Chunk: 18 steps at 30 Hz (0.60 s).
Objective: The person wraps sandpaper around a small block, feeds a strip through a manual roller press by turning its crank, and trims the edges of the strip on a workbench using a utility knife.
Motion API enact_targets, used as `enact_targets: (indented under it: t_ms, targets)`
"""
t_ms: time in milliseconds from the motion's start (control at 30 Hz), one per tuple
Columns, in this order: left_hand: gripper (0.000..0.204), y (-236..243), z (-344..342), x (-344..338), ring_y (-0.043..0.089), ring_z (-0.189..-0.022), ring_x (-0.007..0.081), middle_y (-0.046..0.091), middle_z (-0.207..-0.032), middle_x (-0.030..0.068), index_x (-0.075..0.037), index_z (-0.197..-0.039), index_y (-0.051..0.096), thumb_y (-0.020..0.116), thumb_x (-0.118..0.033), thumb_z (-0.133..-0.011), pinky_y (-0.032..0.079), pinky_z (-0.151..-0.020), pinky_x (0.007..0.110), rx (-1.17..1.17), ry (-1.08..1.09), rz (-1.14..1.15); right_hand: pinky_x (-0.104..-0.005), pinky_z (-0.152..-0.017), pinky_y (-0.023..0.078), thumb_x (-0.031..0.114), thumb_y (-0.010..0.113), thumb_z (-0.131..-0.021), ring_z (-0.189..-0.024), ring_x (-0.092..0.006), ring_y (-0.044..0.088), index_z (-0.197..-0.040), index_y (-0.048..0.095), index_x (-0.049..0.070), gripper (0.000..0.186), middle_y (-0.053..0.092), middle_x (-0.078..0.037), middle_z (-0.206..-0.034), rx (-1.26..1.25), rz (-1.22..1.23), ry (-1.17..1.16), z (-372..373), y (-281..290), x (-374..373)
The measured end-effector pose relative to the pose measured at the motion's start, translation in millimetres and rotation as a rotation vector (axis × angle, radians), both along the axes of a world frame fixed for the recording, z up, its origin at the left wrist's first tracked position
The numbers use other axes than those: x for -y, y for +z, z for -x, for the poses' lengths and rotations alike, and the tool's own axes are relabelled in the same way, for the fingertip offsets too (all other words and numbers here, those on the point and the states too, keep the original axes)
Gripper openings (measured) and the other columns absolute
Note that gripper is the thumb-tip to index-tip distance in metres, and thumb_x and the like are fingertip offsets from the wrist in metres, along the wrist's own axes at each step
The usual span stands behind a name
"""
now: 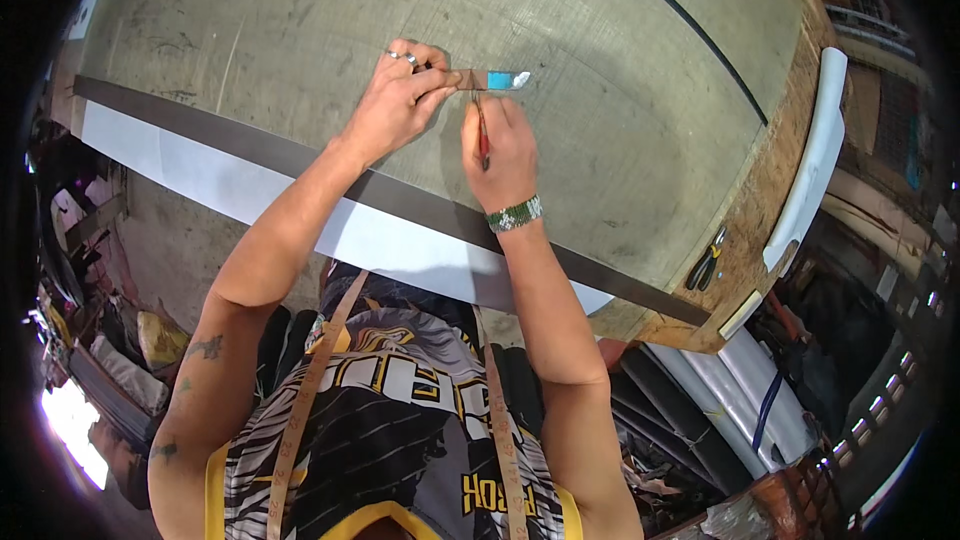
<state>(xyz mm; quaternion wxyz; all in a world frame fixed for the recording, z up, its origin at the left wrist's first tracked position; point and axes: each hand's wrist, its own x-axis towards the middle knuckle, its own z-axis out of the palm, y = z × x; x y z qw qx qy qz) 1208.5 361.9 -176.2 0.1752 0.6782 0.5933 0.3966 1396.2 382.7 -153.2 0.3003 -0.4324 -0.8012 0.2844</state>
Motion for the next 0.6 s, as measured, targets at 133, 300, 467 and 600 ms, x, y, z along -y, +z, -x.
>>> enact_targets:
  t_ms: [133, 300, 467, 600]
  targets:
    - [0.016, 0, -1, 4, 0.055, -0.102, 0.0257, 0.065, -0.105, 0.0036, -0.008, -0.101, 0.079, 0.078, -0.008, -0.085, 0.046, -0.092, 0.038, -0.025, 0.02, -0.005, -0.0471, -0.07, 0.049, 0.004, 0.064, -0.094, -0.082, -0.0414, 0.06, -0.104, 0.063, -0.002, 0.011, 0.061, -0.021, -0.089, 0.01, 0.076, 0.024, 8, 5, -14]
    - [0.016, -1, -3, 7, 0.055, -0.102, 0.0257, 0.065, -0.105, 0.0032, -0.009, -0.1, 0.079, 0.078, -0.008, -0.085, 0.046, -0.093, 0.038, -0.025, 0.024, 0.03, -0.0482, -0.071, 0.049, 0.006, 0.064, -0.095, -0.084, -0.043, 0.061, -0.103, 0.063, -0.002, 0.011, 0.062, -0.022, -0.089, 0.033, 0.078, -0.02, -2, 9, 8]
    - [0.016, -2, -2, 4, 0.056, -0.101, 0.0258, 0.066, -0.103, 0.0032, -0.008, -0.1, 0.079, 0.079, -0.009, -0.084, 0.047, -0.093, 0.038, -0.029, 0.038, 0.018, -0.0485, -0.07, 0.049, 0.006, 0.064, -0.094, -0.082, -0.0436, 0.061, -0.099, 0.063, -0.002, 0.01, 0.062, -0.022, -0.088, 0.084, 0.124, -0.011, 2, 23, 3]
    - [0.016, -2, -1, 4, 0.057, -0.1, 0.0259, 0.066, -0.103, 0.0033, -0.007, -0.1, 0.078, 0.079, -0.008, -0.084, 0.047, -0.093, 0.038, -0.024, 0.053, -0.017, -0.0486, -0.069, 0.049, 0.005, 0.065, -0.094, -0.078, -0.0437, 0.06, -0.097, 0.062, -0.002, 0.008, 0.062, -0.022, -0.087, 0.086, 0.104, -0.009, 2, 27, 7]
